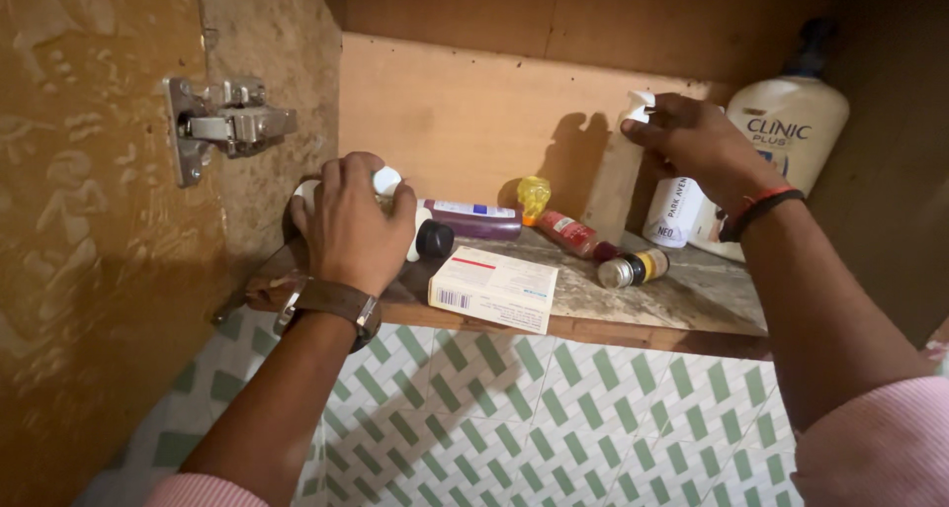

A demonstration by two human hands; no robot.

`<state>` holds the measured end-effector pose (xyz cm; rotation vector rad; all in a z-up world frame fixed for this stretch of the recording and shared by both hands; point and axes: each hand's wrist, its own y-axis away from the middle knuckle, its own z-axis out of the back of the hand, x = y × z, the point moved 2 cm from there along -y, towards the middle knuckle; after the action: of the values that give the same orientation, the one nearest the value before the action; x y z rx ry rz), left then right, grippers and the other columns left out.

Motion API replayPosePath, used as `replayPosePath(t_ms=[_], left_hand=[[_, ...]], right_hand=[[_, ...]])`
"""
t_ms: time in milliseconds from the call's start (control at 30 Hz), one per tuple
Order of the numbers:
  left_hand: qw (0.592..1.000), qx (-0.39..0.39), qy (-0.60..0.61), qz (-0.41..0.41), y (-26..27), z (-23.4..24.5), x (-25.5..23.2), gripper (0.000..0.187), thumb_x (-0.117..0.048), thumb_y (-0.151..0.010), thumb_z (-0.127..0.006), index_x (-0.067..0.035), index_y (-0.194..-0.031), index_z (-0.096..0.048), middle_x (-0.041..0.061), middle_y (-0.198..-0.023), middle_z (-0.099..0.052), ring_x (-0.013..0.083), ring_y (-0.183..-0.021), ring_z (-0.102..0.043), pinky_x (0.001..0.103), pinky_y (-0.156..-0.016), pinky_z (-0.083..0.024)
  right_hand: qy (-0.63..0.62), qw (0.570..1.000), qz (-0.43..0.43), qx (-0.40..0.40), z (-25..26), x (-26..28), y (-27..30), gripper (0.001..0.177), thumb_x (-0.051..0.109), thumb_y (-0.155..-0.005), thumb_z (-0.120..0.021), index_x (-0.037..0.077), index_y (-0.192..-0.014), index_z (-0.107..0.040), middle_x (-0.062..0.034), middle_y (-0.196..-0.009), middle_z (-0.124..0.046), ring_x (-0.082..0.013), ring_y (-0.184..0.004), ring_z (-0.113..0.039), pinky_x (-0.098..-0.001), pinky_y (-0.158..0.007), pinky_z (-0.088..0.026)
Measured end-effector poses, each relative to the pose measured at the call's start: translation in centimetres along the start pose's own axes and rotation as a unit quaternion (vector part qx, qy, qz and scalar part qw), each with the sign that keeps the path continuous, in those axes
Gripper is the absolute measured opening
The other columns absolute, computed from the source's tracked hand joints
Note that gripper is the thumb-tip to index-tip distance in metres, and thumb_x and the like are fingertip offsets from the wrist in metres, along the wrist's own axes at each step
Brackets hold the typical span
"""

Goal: The person opens a wall cabinet and rearranges various toiletries and medicine boxes on the shelf. They pick up bottles, tubes, and boxes, then place them back in a more orderly arrangement.

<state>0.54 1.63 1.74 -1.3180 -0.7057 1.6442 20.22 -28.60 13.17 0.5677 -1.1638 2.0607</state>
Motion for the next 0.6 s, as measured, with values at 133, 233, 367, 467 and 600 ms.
replayPosePath(t_ms=[133, 233, 367, 467, 600], left_hand=[[1.0, -0.001, 0.005, -0.006, 0.0, -0.1, 0.2, 0.04, -0.036, -0.088, -0.069, -0.011, -0.118, -0.062, 0.014, -0.123, -0.063, 0.0384, -0.117, -0.06, 0.065, -0.106, -0.029], [1.0, -0.012, 0.004, -0.015, 0.1, -0.2, 0.2, 0.04, -0.036, -0.088, -0.069, -0.01, -0.118, -0.062, 0.015, -0.123, -0.063, 0.0381, -0.117, -0.06, 0.065, -0.106, -0.029], [1.0, 0.001, 0.0, -0.003, 0.0, -0.1, 0.1, 0.04, -0.037, -0.089, -0.069, -0.011, -0.118, -0.062, 0.015, -0.123, -0.063, 0.038, -0.117, -0.059, 0.064, -0.107, -0.03], [1.0, 0.016, 0.0, 0.015, 0.0, -0.2, 0.1, 0.039, -0.037, -0.088, -0.069, -0.012, -0.117, -0.063, 0.014, -0.123, -0.063, 0.0386, -0.117, -0.059, 0.064, -0.106, -0.03], [1.0, -0.018, -0.002, -0.025, 0.0, -0.2, 0.1, 0.04, -0.037, -0.088, -0.069, -0.011, -0.118, -0.063, 0.016, -0.123, -0.064, 0.0409, -0.115, -0.059, 0.066, -0.104, -0.029]], right_hand=[[0.019, 0.999, -0.012, -0.05, -0.4, 0.2, 0.5, 0.046, 0.031, -0.095, -0.079, -0.007, -0.116, -0.066, -0.0085, -0.09, -0.068, -0.0118, -0.07, -0.06, -0.0275, -0.06, -0.052], [0.001, 0.999, -0.01, -0.051, -0.8, 0.0, 1.1, 0.045, 0.032, -0.097, -0.077, -0.01, -0.112, -0.069, -0.0104, -0.089, -0.067, -0.0133, -0.069, -0.06, -0.0289, -0.06, -0.054], [0.006, 1.0, 0.004, -0.023, -0.8, -0.4, 1.8, 0.042, 0.03, -0.095, -0.074, -0.004, -0.118, -0.066, -0.0083, -0.094, -0.069, -0.0146, -0.071, -0.064, -0.0307, -0.06, -0.058], [0.01, 0.996, 0.082, 0.016, -0.3, -0.9, 2.4, 0.051, 0.025, -0.086, -0.077, 0.003, -0.129, -0.06, -0.0015, -0.104, -0.07, -0.0107, -0.081, -0.069, -0.0292, -0.062, -0.06], [0.117, 0.99, 0.057, -0.06, -0.2, -2.2, 2.9, 0.056, 0.026, -0.086, -0.082, -0.001, -0.131, -0.063, -0.0144, -0.104, -0.073, -0.0213, -0.084, -0.071, -0.0355, -0.067, -0.058]])
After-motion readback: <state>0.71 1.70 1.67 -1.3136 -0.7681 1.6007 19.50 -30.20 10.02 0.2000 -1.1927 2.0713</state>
